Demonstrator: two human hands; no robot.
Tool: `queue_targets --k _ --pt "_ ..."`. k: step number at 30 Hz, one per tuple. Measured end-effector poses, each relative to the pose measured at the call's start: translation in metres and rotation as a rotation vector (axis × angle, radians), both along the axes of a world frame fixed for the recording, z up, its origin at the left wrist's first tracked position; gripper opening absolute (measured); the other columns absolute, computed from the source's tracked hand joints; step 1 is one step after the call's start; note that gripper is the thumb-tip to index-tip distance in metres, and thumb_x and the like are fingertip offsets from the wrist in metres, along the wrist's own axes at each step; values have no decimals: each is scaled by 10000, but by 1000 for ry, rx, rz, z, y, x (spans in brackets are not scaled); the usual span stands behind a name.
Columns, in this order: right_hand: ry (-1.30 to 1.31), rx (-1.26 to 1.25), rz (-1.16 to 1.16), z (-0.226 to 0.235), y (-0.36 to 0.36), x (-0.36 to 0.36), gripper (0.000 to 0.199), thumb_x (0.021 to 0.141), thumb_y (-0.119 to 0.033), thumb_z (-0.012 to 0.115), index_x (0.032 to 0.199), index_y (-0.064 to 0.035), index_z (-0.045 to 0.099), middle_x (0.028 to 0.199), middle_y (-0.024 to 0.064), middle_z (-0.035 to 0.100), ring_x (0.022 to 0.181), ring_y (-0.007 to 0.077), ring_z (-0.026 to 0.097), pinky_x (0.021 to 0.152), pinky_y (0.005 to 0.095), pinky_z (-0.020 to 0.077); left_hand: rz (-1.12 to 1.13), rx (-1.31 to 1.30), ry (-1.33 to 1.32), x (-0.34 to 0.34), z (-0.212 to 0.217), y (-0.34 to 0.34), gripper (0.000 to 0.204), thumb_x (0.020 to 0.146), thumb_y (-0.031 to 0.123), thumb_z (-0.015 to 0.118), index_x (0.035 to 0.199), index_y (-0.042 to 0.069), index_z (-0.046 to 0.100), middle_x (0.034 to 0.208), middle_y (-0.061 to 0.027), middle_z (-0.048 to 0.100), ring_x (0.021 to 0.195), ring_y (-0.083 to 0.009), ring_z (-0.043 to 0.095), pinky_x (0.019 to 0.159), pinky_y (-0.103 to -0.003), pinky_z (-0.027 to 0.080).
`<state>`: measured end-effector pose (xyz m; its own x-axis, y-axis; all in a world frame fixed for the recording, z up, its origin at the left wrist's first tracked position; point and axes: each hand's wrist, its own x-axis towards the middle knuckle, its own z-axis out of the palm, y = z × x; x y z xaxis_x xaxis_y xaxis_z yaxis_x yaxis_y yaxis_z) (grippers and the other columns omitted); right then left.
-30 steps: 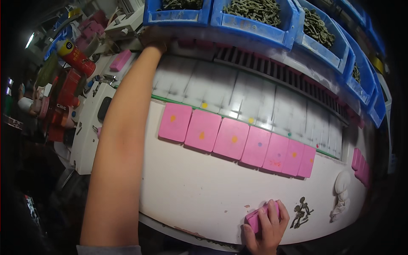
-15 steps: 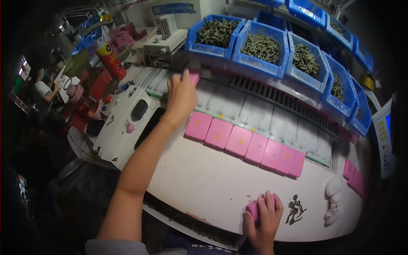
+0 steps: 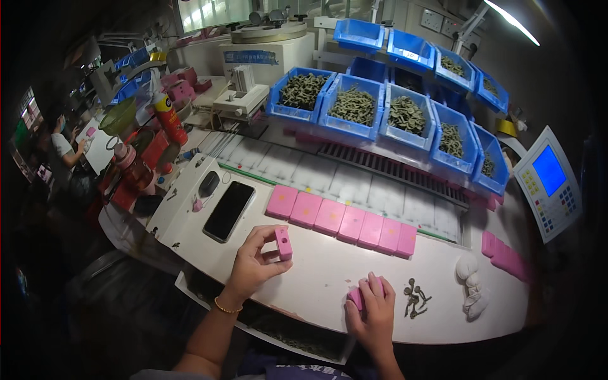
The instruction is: Assembling small components into a pink mold and cleaning the finished parts.
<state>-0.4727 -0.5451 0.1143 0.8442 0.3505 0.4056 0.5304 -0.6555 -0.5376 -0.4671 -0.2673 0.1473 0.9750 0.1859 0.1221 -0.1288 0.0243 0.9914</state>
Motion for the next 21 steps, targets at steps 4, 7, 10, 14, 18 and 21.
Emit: queue_targets --k 4,7,10,14,18,21 --pt "-32 -21 -3 0 0 -1 500 793 -145 761 1245 10 615 1347 217 563 1221 466 478 1026 515 425 33 152 -59 -10 -1 -11 577 762 -126 728 1286 65 582 1288 -59 516 1183 -180 567 1005 -343 529" --pt "-41 -22 -4 0 -1 -1 496 801 -146 757 1246 15 612 1348 221 561 1223 467 477 1032 516 422 9 139 -78 -12 -1 -15 571 754 -132 729 1269 79 600 1298 -72 520 1202 -183 559 1023 -349 516" --pt "-54 -20 -1 0 -1 0 492 803 -146 755 1244 19 611 1344 225 563 1224 468 477 1034 516 422 1 150 -129 -13 1 -16 573 746 -137 730 1263 75 605 1305 -75 523 1211 -185 557 1030 -353 509" --pt "-56 -11 -2 -2 -2 0 488 802 -147 755 1240 18 614 1343 226 564 1225 469 477 1034 515 422 1 182 -126 -16 6 -18 585 739 -145 727 1266 76 605 1310 -76 519 1211 -188 558 1032 -355 506" --pt "-52 -15 -5 -2 -1 0 482 802 -148 754 1236 14 619 1344 223 564 1225 465 478 1035 508 424 22 188 -79 -19 9 -19 579 734 -124 737 1262 76 611 1263 -69 553 1210 -174 556 1014 -345 515" --pt "-52 -19 -10 -2 -1 0 483 802 -149 754 1237 12 620 1344 221 565 1225 462 478 1035 504 425 70 234 24 -20 8 -20 541 734 -51 760 1244 64 620 1212 -71 589 1174 -182 575 961 -337 531"
